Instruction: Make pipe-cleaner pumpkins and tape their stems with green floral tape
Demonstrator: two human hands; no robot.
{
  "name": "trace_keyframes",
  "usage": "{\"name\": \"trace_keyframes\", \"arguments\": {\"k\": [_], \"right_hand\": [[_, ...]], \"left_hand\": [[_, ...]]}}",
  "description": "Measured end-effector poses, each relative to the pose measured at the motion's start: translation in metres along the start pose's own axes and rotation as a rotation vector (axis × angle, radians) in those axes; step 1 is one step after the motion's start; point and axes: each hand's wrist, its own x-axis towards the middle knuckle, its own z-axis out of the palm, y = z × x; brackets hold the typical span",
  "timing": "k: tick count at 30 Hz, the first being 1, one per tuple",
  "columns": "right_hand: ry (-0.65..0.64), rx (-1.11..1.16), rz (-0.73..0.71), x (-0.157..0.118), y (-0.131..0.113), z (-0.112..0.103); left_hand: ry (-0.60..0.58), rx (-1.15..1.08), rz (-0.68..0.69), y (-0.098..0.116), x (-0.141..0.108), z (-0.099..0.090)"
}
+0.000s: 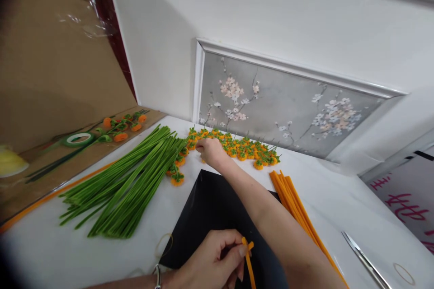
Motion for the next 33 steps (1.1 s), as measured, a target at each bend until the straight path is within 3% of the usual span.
{"name": "trace_keyframes", "arguments": {"k": [8, 12, 16, 21, 24, 28, 33], "right_hand": [[-0.041, 0.117, 0.031, 0.029, -0.025, 0.008], [-0.093, 0.124, 0.095, 0.023, -0.020, -0.008], [-0.123, 0.113, 0.188, -0.003, 0.003, -0.046], [-0.061, 0.073, 0.298, -0.046, 0.048, -0.088], [-0.054, 0.060, 0.333, -0.064, 0.076, -0.089], [-0.069, 0.025, 0.361, -0.075, 0.106, -0.076], [-0.053, -0.019, 0.381, -0.079, 0.119, -0.064]], "left_hand": [[-0.021, -0.039, 0.003, -0.003, 0.002, -0.001], [-0.020, -0.027, -0.019, 0.001, 0.000, -0.001], [-0.009, -0.011, 0.001, 0.004, -0.001, -0.001], [-0.010, -0.019, 0.048, 0.000, -0.001, -0.001], [-0.011, -0.029, 0.053, 0.000, -0.001, -0.001], [-0.004, -0.033, 0.035, 0.002, -0.001, -0.001], [-0.002, -0.029, 0.029, 0.003, -0.001, -0.001]]}}
